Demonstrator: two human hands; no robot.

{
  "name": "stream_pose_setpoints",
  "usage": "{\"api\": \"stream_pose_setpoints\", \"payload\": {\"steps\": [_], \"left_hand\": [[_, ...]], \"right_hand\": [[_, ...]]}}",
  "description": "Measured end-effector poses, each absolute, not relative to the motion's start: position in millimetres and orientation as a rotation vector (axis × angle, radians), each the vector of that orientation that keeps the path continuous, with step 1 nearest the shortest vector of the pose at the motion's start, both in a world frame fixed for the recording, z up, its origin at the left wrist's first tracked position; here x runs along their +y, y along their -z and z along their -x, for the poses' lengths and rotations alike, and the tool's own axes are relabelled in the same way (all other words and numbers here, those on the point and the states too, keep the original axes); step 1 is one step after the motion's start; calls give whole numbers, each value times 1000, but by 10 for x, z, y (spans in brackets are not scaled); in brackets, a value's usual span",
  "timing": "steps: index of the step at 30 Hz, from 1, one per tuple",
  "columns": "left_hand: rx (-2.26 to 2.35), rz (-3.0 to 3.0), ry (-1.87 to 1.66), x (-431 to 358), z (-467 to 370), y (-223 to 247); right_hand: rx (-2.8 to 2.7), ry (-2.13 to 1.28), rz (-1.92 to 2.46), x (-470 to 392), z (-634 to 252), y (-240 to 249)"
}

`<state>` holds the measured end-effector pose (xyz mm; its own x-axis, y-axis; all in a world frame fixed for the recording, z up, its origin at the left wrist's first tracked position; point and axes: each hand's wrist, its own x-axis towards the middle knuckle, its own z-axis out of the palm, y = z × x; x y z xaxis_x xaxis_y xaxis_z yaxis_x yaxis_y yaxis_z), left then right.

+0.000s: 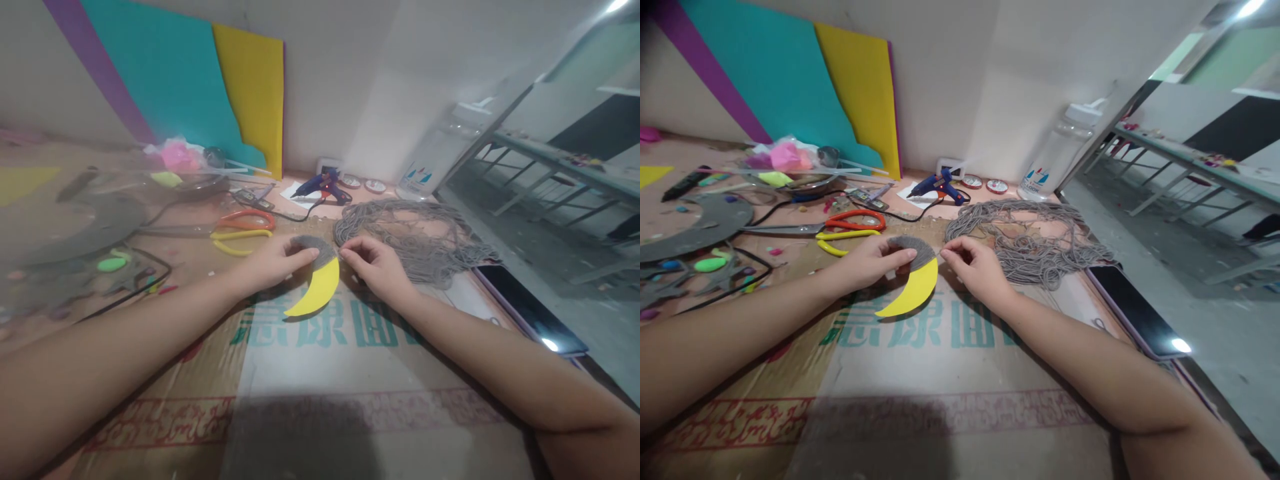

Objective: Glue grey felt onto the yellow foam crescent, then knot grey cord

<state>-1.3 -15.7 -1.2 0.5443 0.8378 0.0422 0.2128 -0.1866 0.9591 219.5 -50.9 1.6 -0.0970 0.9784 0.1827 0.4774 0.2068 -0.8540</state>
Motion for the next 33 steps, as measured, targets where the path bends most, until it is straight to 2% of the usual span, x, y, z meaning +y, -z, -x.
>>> {"api": "stream_pose_setpoints", "payload": {"steps": [10, 20, 33], "left_hand": [[917, -1704, -748, -137, -2, 32], [921, -1719, -756, -149, -20, -8], [839, -1760, -604, -137, 28, 39]], "right_hand": [[-1651, -906, 1274, -557, -2191, -94], [-1589, -1233, 1104, -559, -2141, -5], [-1714, -1001, 1293, -549, -2182, 19]]}}
